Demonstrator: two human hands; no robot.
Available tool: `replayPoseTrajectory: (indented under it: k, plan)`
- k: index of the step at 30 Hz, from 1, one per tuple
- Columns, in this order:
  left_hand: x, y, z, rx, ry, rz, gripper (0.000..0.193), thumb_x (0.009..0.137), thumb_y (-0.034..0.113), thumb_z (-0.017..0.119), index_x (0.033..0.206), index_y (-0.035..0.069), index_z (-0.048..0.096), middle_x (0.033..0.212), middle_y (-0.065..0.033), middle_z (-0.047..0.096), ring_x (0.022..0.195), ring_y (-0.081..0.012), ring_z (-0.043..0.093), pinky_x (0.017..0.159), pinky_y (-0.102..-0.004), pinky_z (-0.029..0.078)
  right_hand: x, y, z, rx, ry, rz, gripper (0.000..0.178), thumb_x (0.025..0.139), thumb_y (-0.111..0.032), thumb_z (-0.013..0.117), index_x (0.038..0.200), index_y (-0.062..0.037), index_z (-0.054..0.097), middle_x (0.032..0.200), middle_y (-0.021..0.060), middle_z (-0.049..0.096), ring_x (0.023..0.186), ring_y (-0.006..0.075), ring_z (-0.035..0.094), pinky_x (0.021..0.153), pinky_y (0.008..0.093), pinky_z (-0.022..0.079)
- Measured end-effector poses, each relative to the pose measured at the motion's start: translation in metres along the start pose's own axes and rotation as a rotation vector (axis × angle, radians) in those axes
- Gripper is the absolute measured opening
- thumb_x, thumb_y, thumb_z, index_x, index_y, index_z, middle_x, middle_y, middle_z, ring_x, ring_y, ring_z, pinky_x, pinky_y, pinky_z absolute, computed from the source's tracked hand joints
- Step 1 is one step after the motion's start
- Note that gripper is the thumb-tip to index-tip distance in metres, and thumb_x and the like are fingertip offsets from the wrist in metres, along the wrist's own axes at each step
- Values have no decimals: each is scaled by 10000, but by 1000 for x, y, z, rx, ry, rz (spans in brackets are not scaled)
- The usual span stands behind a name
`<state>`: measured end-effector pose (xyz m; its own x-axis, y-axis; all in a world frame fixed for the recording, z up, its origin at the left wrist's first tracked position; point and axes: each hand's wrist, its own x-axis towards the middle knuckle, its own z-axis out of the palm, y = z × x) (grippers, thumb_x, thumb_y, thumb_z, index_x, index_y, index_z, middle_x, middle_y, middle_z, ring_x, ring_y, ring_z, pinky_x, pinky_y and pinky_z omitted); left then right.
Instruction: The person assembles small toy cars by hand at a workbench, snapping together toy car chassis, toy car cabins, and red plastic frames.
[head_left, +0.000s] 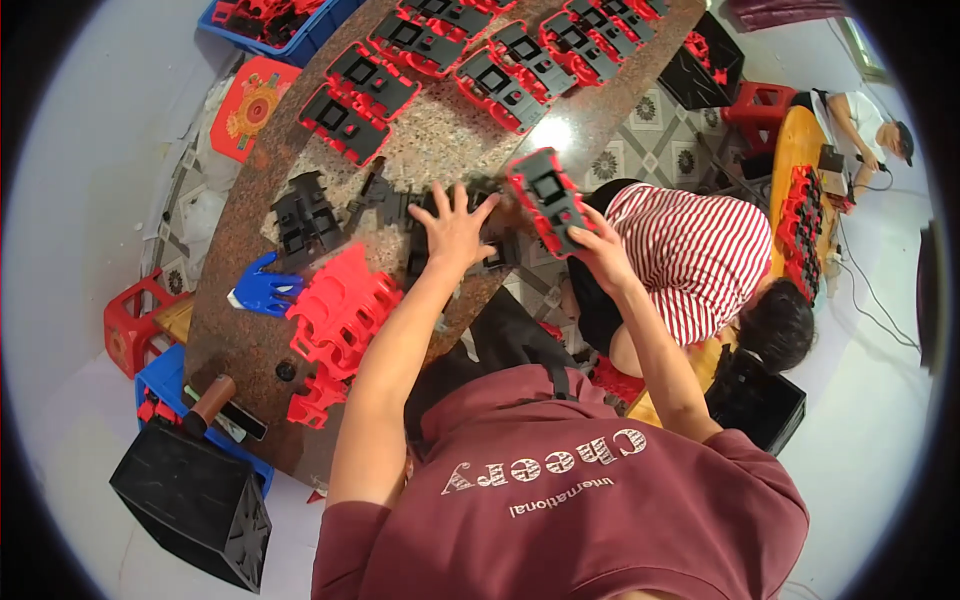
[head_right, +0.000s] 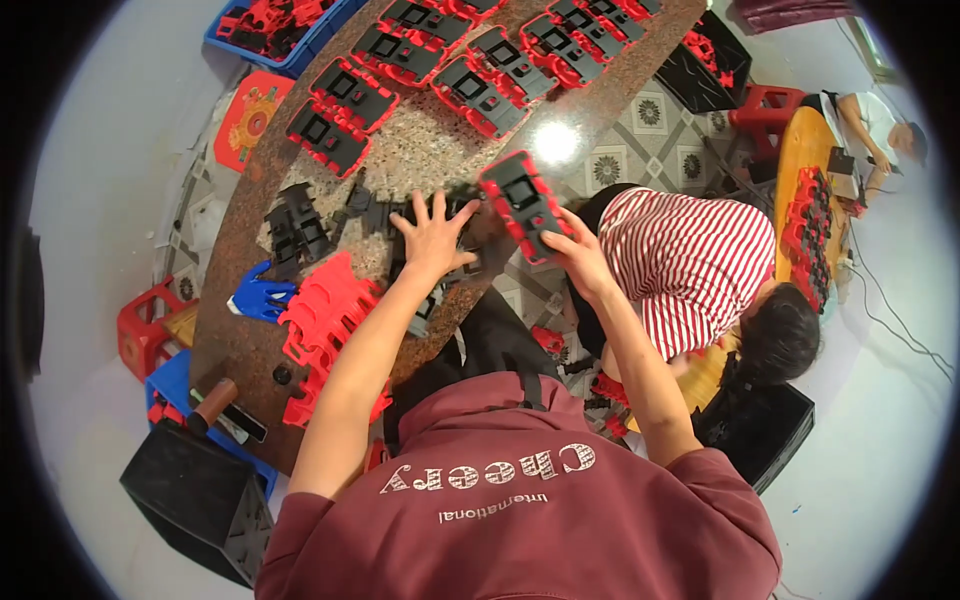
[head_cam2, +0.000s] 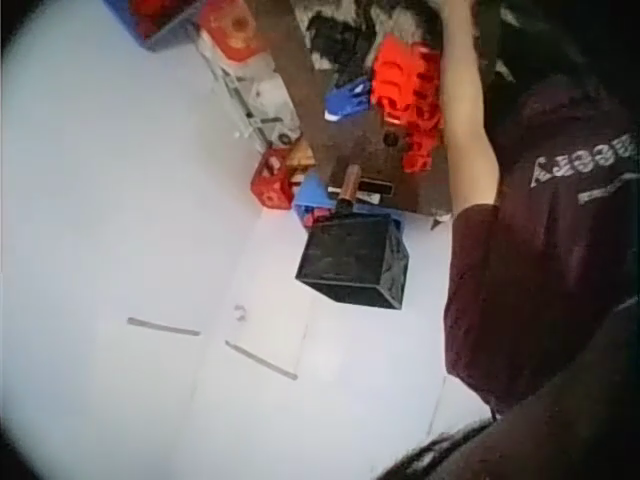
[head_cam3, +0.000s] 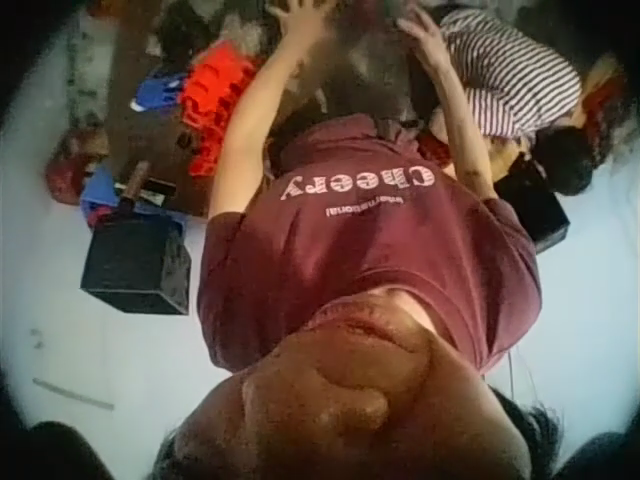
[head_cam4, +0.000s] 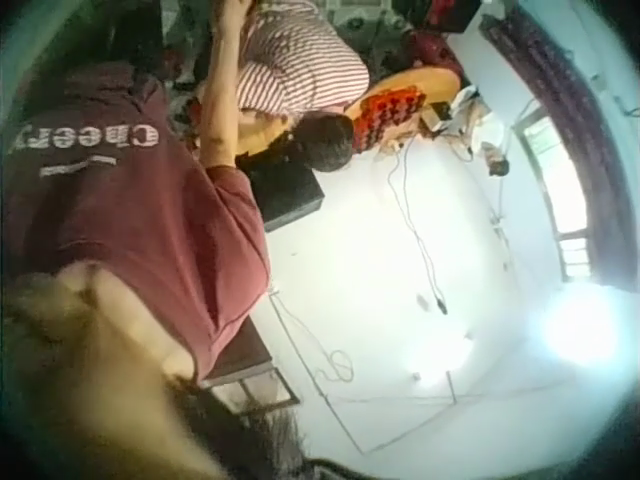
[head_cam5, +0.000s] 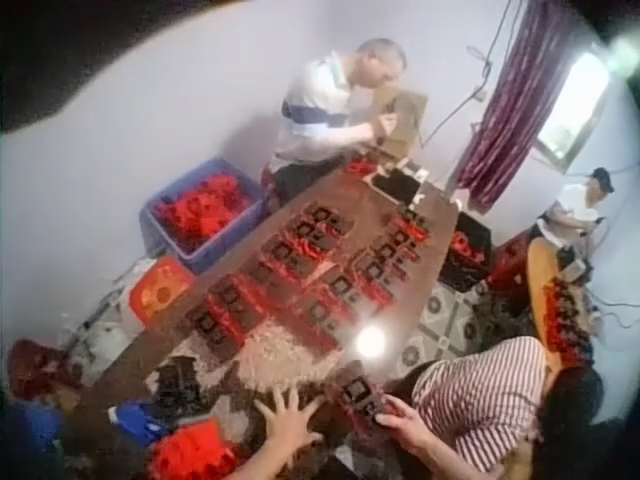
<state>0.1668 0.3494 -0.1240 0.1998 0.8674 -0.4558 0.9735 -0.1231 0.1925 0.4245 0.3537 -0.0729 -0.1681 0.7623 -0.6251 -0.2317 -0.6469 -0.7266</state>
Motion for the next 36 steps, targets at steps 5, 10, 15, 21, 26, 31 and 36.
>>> replayPoseTrajectory:
  k: [5,10,15,21,26,31,36]
  plan:
    - [-56,-32,15,-62,-68,-133,982,695,562,781,1494,469,219,1545,-148,228,1406,-522,136,974,-803,237,91,27,59,-39,-119,72,522,857,-118,723,1302,-4,474,1114,104,639,943,202,656,781,355,556]
    - [-88,-47,25,-38,9,-182,1045,658,585,792,1498,493,177,1555,-140,194,1399,-508,163,998,-785,204,146,24,93,-85,-61,-87,485,866,-181,736,1248,-11,490,1022,84,656,847,186,659,725,346,553]
    - [-144,-35,28,-335,452,-158,947,702,451,800,1502,349,304,1512,-161,292,1404,-411,248,1065,-680,202,82,47,141,-323,187,-111,511,929,-247,647,1317,27,459,1136,108,597,964,191,594,823,362,531]
    - [-268,-30,40,-551,702,-378,502,794,266,735,1254,154,570,1348,-133,452,1289,-366,391,1015,-552,322,-14,129,251,-920,-638,-718,125,854,-99,663,966,-43,668,969,119,660,896,316,656,783,383,531]
    - [-355,-66,88,-591,876,-710,449,816,235,707,1226,106,579,1326,-152,462,1250,-375,422,1010,-497,349,-22,168,327,-1215,-728,-1074,113,835,-134,650,920,-59,652,882,108,612,852,320,629,733,417,526]
    - [-395,-132,125,-383,917,-1237,591,793,193,718,1329,119,481,1277,-173,511,1233,-372,457,1035,-520,328,-75,183,360,-1244,-1146,-748,230,887,-246,654,1016,-57,677,984,131,646,949,322,637,796,411,523]
    - [-436,-193,149,-363,349,-1268,840,687,159,789,1415,133,370,1135,-95,616,1149,-282,557,1114,-571,229,-122,207,353,-1349,-1306,-652,365,920,-327,630,1177,-69,627,1107,165,624,1007,328,635,865,401,510]
